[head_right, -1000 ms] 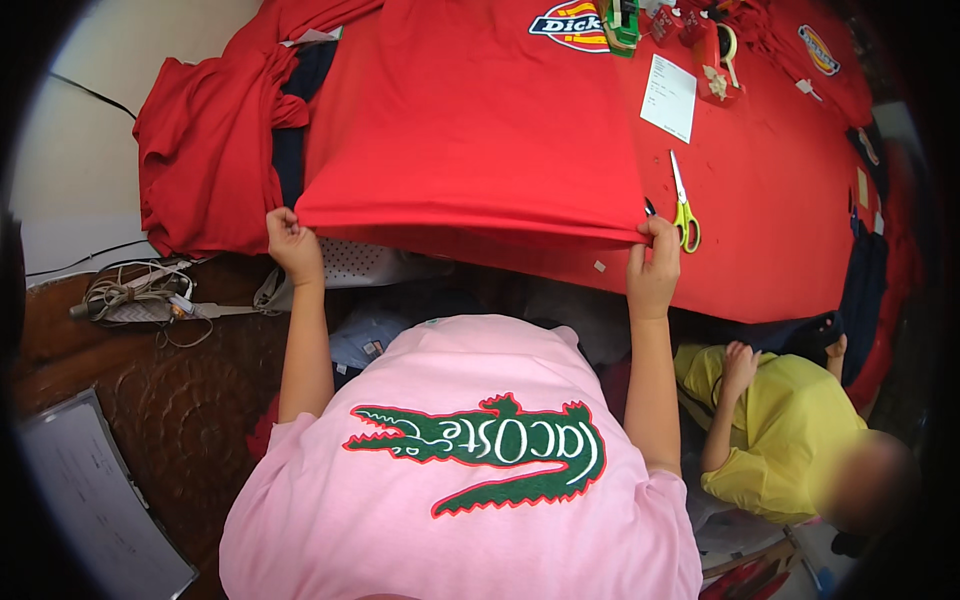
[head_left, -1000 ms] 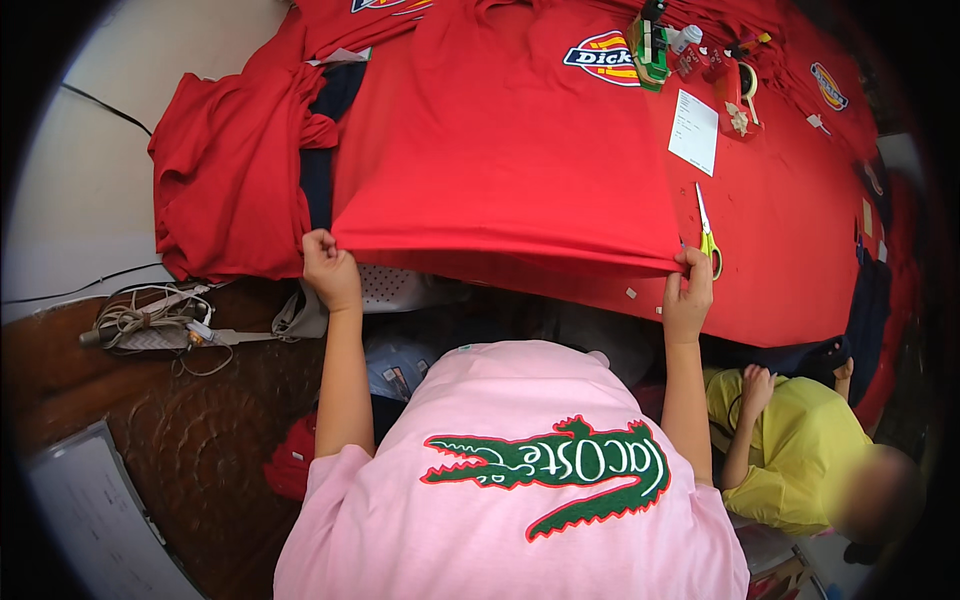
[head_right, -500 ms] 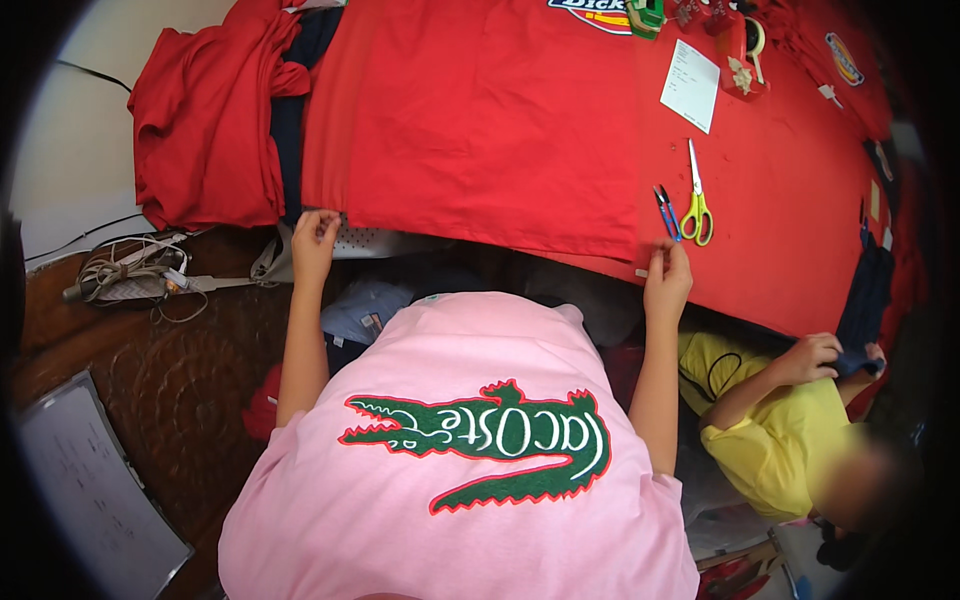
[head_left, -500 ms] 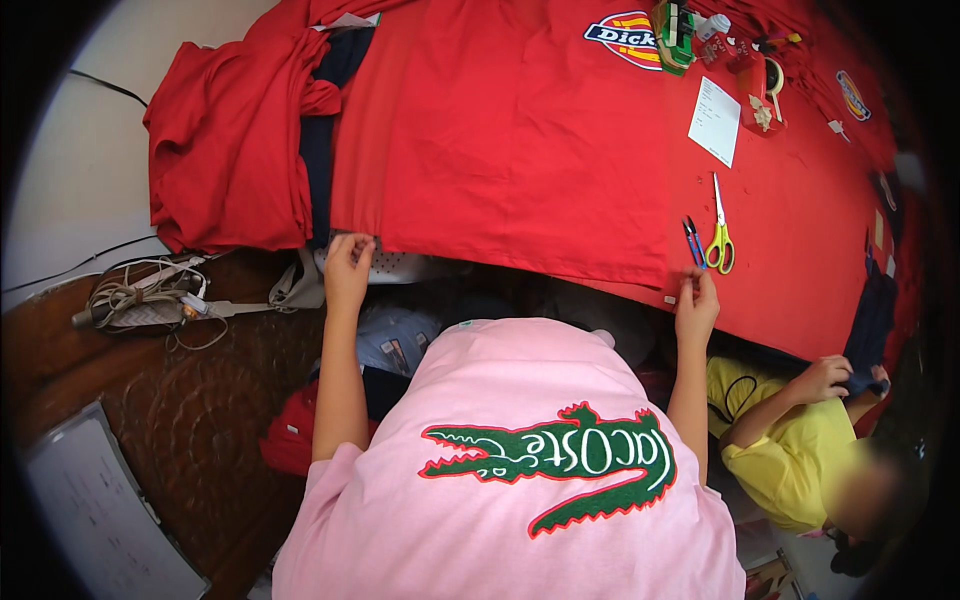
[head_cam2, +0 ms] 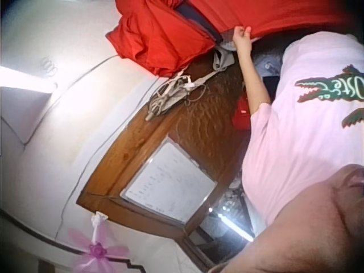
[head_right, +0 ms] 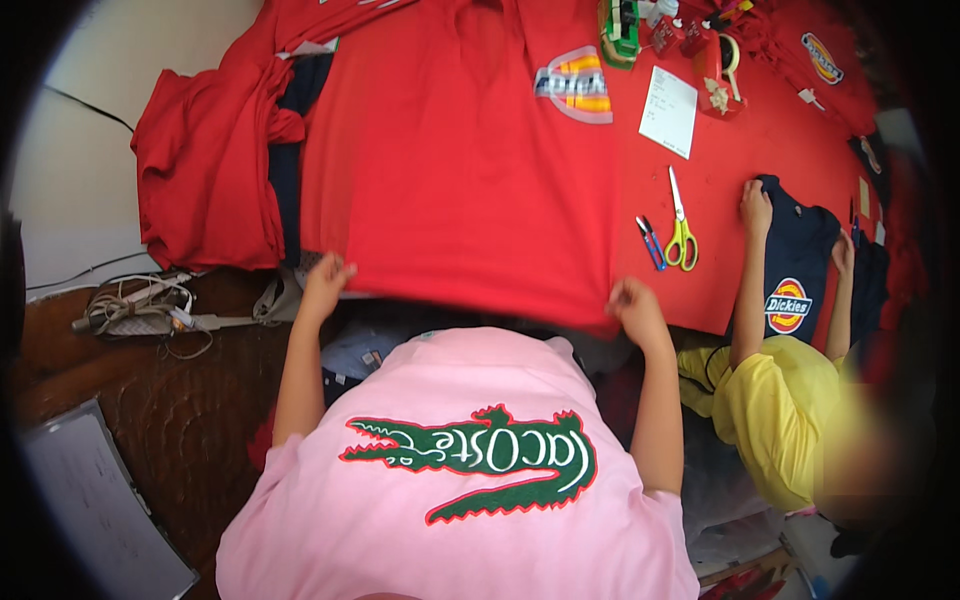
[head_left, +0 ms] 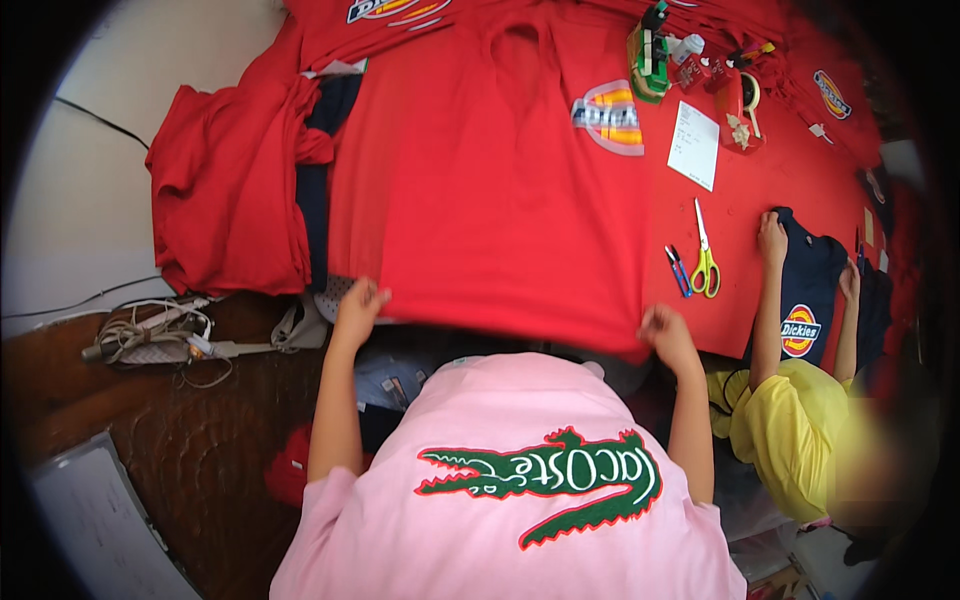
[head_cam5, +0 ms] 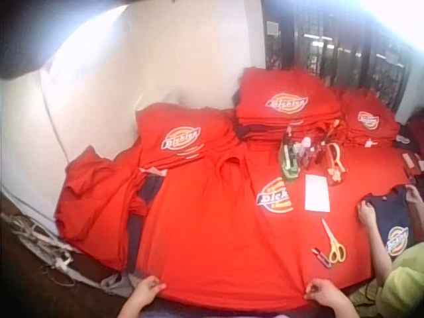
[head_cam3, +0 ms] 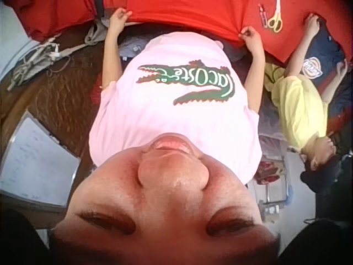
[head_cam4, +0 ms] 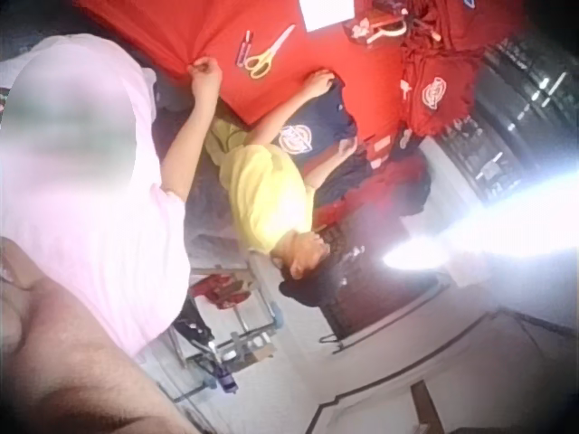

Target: The person picks up red t-shirts from a stack, holds them up to view different sides, and uses a small tool to trim or remove material from the shirts.

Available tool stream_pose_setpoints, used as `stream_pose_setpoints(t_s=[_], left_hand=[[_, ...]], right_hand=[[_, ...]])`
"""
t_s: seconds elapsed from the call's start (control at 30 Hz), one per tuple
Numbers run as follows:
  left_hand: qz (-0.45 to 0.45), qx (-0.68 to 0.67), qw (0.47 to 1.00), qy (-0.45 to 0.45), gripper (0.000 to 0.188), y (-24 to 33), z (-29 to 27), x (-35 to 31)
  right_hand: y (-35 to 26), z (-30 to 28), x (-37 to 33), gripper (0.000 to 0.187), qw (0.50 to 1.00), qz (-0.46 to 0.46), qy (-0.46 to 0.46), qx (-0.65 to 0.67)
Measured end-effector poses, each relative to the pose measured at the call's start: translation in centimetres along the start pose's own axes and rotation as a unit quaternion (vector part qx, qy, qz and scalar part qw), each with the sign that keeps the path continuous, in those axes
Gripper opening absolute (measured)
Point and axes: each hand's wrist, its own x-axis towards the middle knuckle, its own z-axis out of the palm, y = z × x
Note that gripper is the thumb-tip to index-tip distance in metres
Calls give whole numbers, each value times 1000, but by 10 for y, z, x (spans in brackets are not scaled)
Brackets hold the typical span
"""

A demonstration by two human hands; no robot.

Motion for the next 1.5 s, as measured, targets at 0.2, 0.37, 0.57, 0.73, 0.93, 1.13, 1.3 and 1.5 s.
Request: stream_pose_setpoints(t_s=[0.2,0.37,0.57,0.73,0.93,1.13,1.3,1.5], left_hand=[[-127,278,950,-58,24,15,-9,-49],[168,271,941,116,26,106,73,6],[357,394,844,-70,80,143,165,66],[285,389,875,46,90,110,113,109],[248,438,862,58,83,113,87,132],[374,299,878,0,54,172,115,144],[437,359,823,-53,36,209,131,177],[347,312,877,-114,18,217,122,183]], right_hand=[[-34,13,-44,10,970,161,-12,-182],[-105,69,27,29,919,-190,311,-149],[-137,152,96,66,812,-456,28,-364],[-105,104,112,75,848,-240,207,-425],[-106,63,106,60,873,-241,213,-367],[-55,18,48,48,810,-130,449,-352],[-25,1,36,24,803,-116,396,-430],[-38,3,58,18,801,-91,472,-356]])
